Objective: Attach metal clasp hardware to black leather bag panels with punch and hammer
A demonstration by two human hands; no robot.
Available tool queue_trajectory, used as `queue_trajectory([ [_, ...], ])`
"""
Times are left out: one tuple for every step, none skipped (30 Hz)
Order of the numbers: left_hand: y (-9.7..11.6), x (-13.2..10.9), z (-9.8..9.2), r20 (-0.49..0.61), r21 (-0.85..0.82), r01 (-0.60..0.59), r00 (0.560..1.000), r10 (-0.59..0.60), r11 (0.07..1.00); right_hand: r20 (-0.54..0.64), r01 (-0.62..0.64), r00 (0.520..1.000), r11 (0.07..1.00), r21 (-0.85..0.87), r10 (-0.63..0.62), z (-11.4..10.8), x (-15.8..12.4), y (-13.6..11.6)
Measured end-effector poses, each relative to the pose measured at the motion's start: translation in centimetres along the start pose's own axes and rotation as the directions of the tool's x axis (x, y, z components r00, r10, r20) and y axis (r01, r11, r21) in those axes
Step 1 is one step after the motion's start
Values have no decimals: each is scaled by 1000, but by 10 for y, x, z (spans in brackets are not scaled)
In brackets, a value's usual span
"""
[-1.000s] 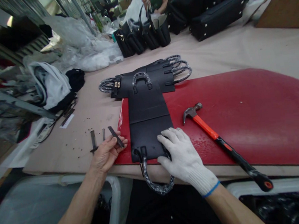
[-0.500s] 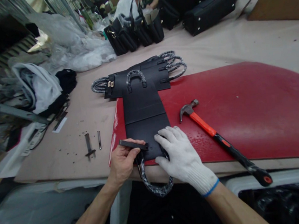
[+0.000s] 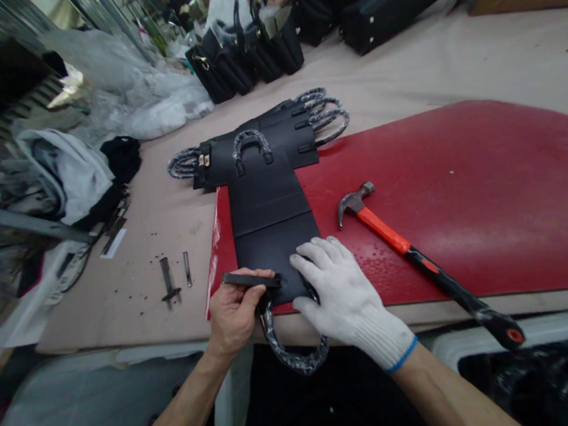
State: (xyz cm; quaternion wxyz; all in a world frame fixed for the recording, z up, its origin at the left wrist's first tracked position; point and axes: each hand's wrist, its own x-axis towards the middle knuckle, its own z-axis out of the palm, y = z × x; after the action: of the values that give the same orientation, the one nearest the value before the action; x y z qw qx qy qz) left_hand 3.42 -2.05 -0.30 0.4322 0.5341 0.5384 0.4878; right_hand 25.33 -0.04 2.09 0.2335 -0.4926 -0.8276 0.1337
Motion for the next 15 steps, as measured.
queue_trajectory([
  [-1,0,0,-2,3,-4,1000,4,1000,0,1,1000,1000,0,-1,0,0,0],
  [-2,-1,0,-1,9,-10,1000,10,1000,-1,3,1000,1000,-1,-3,0,0,1],
  [-3,-1,0,2,16,-18,1000,18,1000,-4,6,1000,1000,-1,-6,0,-1,1],
  [-3,-1,0,6,23,-25,1000,24,999,-5,8,1000,1000,-1,-8,0,-1,1],
  [-4,0,0,10,30,-30,999,30,999,-6,8,1000,1000,0,-8,0,-2,1],
  [-4,0,0,14,40,-36,999,35,999,-6,7,1000,1000,3,-7,0,-2,1],
  [-4,0,1,18,52,-40,999,39,998,-6,7,1000,1000,5,-6,1,-2,1],
  [-4,0,1,18,65,-45,999,44,997,-4,6,1000,1000,6,-6,1,-2,1],
  [-4,0,1,14,78,-53,999,52,996,-2,6,1000,1000,6,-6,0,-2,1],
  [-4,0,2,10,93,-63,998,63,994,-1,8,1000,1000,5,-8,0,-1,1],
  [-3,-1,2,9,109,-77,997,77,991,-2,10,1000,1000,3,-10,0,-1,1],
  [-2,-1,3,5,127,-95,995,95,987,-2,12,1000,1000,2,-12,0,-1,1],
  [0,0,4,3,150,-119,993,119,981,-4,13,1000,1000,1,-13,0,-1,1],
  [2,0,4,5,178,-146,989,147,973,-5,14,1000,1000,2,-14,0,-1,1],
  [4,0,5,8,206,-172,985,174,963,-4,15,1000,1000,2,-15,0,-1,1],
])
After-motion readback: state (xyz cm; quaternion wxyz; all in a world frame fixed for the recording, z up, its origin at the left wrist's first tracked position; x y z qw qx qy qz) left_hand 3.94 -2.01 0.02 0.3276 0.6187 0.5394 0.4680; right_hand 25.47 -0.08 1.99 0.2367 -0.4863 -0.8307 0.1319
